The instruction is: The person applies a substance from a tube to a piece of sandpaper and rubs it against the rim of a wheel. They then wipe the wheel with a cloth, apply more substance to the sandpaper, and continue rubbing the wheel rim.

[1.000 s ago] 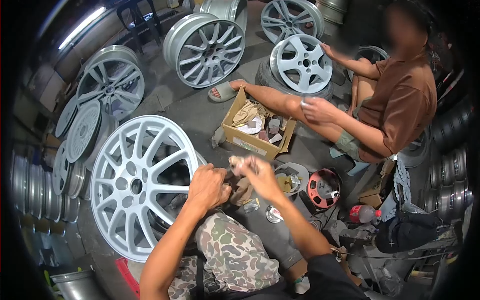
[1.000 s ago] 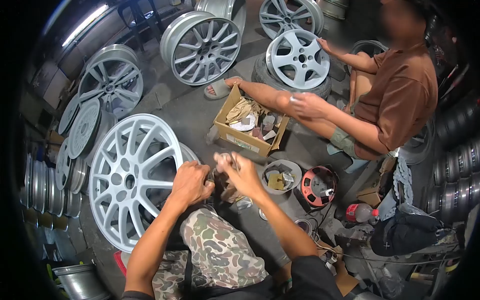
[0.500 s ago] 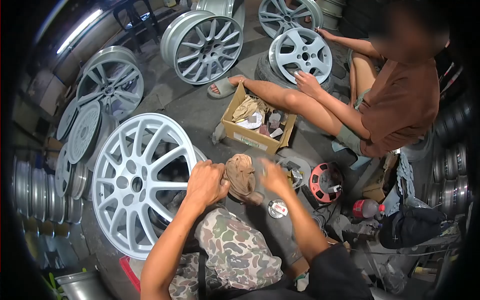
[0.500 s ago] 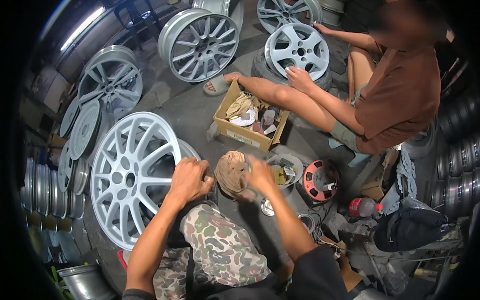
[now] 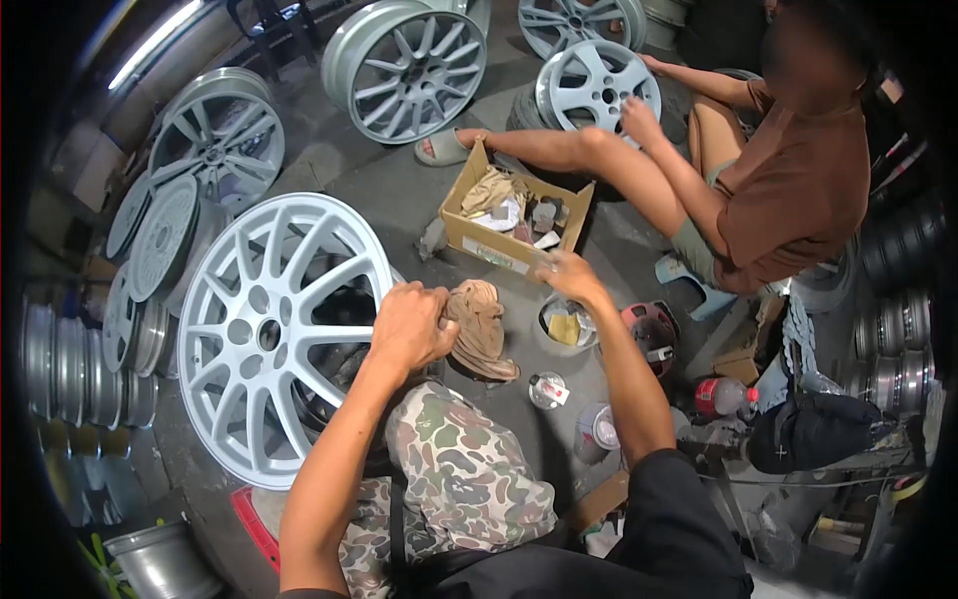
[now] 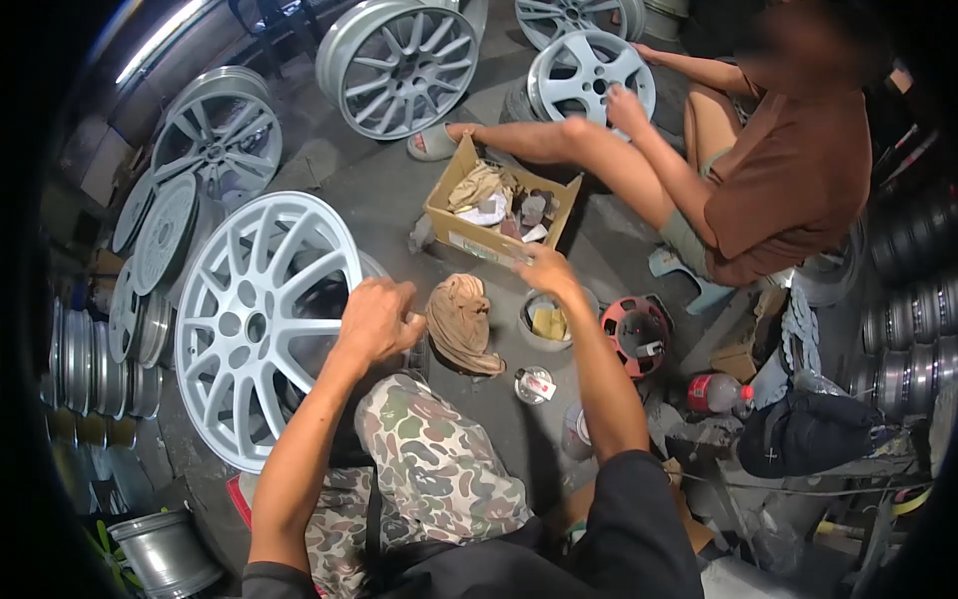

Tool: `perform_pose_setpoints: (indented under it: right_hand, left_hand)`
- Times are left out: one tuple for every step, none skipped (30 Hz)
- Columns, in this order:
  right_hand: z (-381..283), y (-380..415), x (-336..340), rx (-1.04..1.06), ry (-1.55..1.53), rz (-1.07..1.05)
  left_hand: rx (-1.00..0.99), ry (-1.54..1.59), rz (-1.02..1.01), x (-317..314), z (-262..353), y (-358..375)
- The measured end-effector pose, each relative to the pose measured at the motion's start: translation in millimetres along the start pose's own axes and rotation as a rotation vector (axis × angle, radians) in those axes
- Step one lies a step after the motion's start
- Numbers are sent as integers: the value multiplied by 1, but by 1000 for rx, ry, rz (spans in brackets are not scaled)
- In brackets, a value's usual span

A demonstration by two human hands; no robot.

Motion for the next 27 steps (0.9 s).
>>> perform_pose_setpoints:
  right_hand:
    - [24,14,-1,-8,-54,17]
    - [53,32,-3,-12,-41,83]
    - [76,52,-4,-12,-26,149]
    - [86,77,-2,-48,-30,149]
    - [91,102,1,-83,-33,148]
    - [101,124,-1,-154,-109,126]
    - [111,145,-4,-224,-186,101]
    - [118,165,-9,-252,-293,90]
    - [126,184,-14,-279,-401,80]
    - [158,199,-28,-241,-345,139]
    - [186,210,-43,-203,-288,199]
    - [187,227,-51,-209,-292,198]
    - [192,244,-56,-250,-245,212]
    - [193,259,-60,-294,-198,226]
    - [200,268,-68,-303,-195,247]
    - [201,278,-71,-324,-199,247]
    - [199,286,-72,-297,-158,267]
    - [197,298,-73,-279,-115,286]
    - [194,306,-74,-310,-98,301]
    - [186,312,-73,-314,-68,348]
    - [176,319,-74,-352,-104,337]
    - [169,322,-75,-379,-142,327]
    - [170,324,-82,-382,-142,329]
    - [173,325,-91,-383,-90,329]
    - [167,324,-95,-383,-39,327]
    - [161,321,-98,-380,-39,327]
    - [155,318,-102,-431,38,297]
  left_hand:
    - [7,14,-5,1,0,-1]
    - [14,27,-5,2,0,-1]
    - [13,34,-18,2,-1,-2]
    - [11,37,-20,1,-1,-1]
    - [11,34,-14,2,-1,0]
    - [12,29,-5,2,-1,0]
    - [13,29,-4,2,-1,0]
    - [20,14,-10,2,-1,0]
    - [26,-1,-16,1,-1,0]
    - [25,-2,-21,1,-1,1]
    - [23,-13,-17,1,-1,1]
    - [20,-21,-14,0,0,1]
    - [15,-19,-20,2,2,-1]
    - [49,-33,-78,3,2,-1]
    - [81,-46,-140,4,3,-1]
    - [70,-74,-119,7,5,1]
    - [80,-82,-112,6,4,1]
    - [85,-84,-111,3,5,1]
    - [74,-73,-110,3,5,0]
    - [64,-65,-107,2,5,-1]
    - [28,-72,-67,0,3,-2]
    - [19,-67,-71,-2,4,-2]
    - [20,-72,-60,-1,3,-2]
    - [26,-78,-48,1,2,-1]
    - [21,-60,-31,2,3,0]
    - [24,-61,-29,3,4,1]
    - [22,-60,-25,4,5,1]
Point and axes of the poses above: each hand's wrist, its own y-axis away from the middle knuckle, its own x-axis out of the back of the hand, z = x × y, the point moved 2 cm from there along -y, towards the middle knuckle, and after that the axes turned 12 degrees about -z, right-handed, at the moved point
